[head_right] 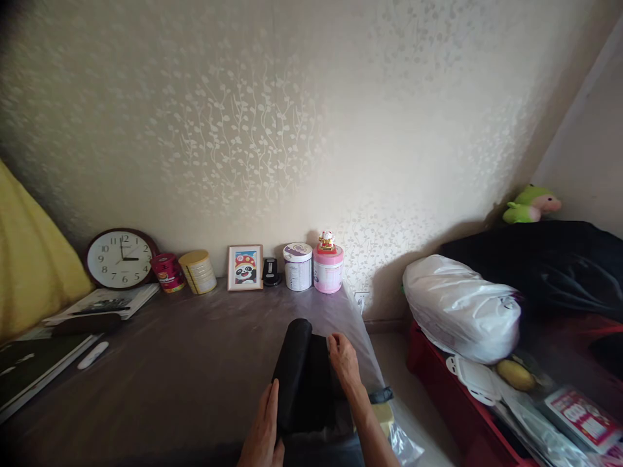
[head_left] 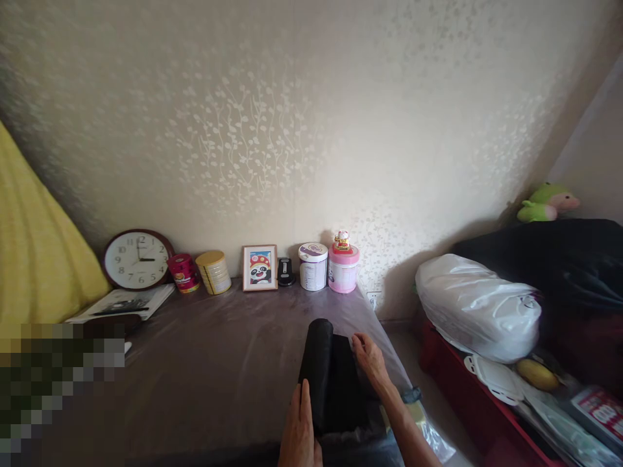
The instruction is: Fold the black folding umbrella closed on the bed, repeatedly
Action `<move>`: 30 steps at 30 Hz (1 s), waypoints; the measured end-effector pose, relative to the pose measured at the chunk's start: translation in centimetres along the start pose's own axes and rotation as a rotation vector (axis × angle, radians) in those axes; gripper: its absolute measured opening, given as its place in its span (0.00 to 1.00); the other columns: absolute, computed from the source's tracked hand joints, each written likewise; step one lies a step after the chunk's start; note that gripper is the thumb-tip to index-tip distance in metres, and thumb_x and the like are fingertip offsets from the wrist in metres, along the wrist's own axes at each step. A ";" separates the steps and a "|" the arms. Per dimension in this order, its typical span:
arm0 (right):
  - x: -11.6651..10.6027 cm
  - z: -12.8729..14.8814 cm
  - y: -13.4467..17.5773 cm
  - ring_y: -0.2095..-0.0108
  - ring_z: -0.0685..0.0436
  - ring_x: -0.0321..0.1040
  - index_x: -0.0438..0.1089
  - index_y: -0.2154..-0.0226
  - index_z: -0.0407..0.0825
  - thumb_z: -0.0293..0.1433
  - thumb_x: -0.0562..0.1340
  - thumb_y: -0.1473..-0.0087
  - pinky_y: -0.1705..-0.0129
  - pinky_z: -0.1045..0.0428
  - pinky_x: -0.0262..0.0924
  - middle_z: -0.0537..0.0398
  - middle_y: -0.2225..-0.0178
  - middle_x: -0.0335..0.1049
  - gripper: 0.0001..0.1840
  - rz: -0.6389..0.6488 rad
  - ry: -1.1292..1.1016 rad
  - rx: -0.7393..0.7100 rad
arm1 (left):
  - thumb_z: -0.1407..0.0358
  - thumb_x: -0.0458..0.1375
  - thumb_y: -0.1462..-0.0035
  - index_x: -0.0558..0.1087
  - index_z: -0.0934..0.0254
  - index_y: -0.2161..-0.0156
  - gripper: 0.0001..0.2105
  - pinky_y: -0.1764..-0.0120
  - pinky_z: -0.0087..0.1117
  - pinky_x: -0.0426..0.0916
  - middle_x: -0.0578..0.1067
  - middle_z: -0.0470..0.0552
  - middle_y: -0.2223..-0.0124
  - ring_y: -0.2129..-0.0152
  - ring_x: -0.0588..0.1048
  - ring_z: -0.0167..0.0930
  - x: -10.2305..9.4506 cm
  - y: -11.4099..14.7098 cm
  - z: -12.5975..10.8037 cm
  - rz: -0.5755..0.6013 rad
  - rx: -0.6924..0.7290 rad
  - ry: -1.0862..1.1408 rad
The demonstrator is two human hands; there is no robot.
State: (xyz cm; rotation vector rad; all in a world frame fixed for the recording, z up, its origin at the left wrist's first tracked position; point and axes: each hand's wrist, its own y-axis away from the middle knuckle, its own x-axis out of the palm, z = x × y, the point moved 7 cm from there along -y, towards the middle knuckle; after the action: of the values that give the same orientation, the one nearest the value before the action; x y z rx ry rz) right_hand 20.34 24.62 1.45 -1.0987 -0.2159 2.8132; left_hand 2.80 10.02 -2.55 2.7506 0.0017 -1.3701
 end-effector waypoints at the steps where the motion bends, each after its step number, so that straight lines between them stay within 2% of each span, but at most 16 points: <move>1: 0.0 -0.3 0.7 0.62 0.42 0.70 0.69 0.64 0.47 0.39 0.48 0.45 0.60 0.51 0.59 0.48 0.64 0.74 0.18 0.019 -0.017 0.009 | 0.83 0.46 0.61 0.36 0.74 0.38 0.42 0.42 0.31 0.49 0.43 0.62 0.35 0.39 0.47 0.35 0.0 0.0 0.0 -0.001 0.005 0.006; 6: 0.5 0.1 3.4 0.66 0.42 0.70 0.68 0.64 0.48 0.42 0.50 0.47 0.64 0.51 0.58 0.51 0.69 0.74 0.18 0.071 -0.043 0.015 | 0.82 0.46 0.60 0.34 0.71 0.38 0.42 0.41 0.32 0.48 0.41 0.59 0.34 0.38 0.46 0.35 0.1 0.2 -0.1 -0.008 0.005 0.042; 10: 0.9 0.8 4.3 0.70 0.41 0.70 0.67 0.61 0.47 0.42 0.51 0.48 0.68 0.51 0.56 0.54 0.75 0.72 0.19 0.075 0.014 0.028 | 0.83 0.46 0.60 0.34 0.72 0.38 0.42 0.42 0.31 0.49 0.41 0.60 0.34 0.38 0.46 0.34 0.1 0.2 0.0 -0.018 0.004 0.061; 16: 0.8 2.9 4.6 0.68 0.42 0.71 0.65 0.59 0.47 0.39 0.50 0.45 0.68 0.52 0.55 0.52 0.71 0.73 0.17 0.098 0.153 -0.030 | 0.81 0.48 0.61 0.34 0.76 0.39 0.43 0.41 0.29 0.47 0.42 0.61 0.35 0.38 0.46 0.33 0.2 -0.2 0.5 0.014 0.019 0.096; 21: 0.7 4.6 4.6 0.64 0.40 0.71 0.65 0.57 0.46 0.36 0.50 0.44 0.67 0.51 0.55 0.49 0.68 0.74 0.17 0.111 0.209 -0.053 | 0.81 0.48 0.62 0.36 0.75 0.38 0.43 0.40 0.29 0.46 0.43 0.61 0.35 0.38 0.45 0.32 -0.2 -0.2 0.6 0.000 0.031 0.149; 26: 1.3 5.7 3.9 0.65 0.42 0.71 0.68 0.59 0.46 0.36 0.52 0.47 0.67 0.53 0.57 0.50 0.69 0.74 0.16 0.105 0.048 -0.065 | 0.81 0.47 0.63 0.35 0.79 0.39 0.43 0.40 0.29 0.45 0.44 0.63 0.35 0.39 0.46 0.32 -0.3 -0.2 0.6 -0.009 0.056 0.119; 30: 2.7 6.9 3.6 0.71 0.44 0.70 0.69 0.61 0.46 0.35 0.55 0.49 0.69 0.54 0.59 0.54 0.75 0.72 0.15 0.084 -0.103 -0.059 | 0.81 0.47 0.62 0.37 0.79 0.39 0.42 0.40 0.29 0.44 0.45 0.63 0.35 0.38 0.46 0.31 -0.1 -0.3 1.2 -0.041 0.044 0.105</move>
State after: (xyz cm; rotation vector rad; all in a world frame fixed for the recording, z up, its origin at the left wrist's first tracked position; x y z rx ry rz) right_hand 13.51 20.89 4.08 -0.9978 -0.2706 2.9593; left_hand 1.79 10.29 -3.18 2.8713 0.0338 -1.2480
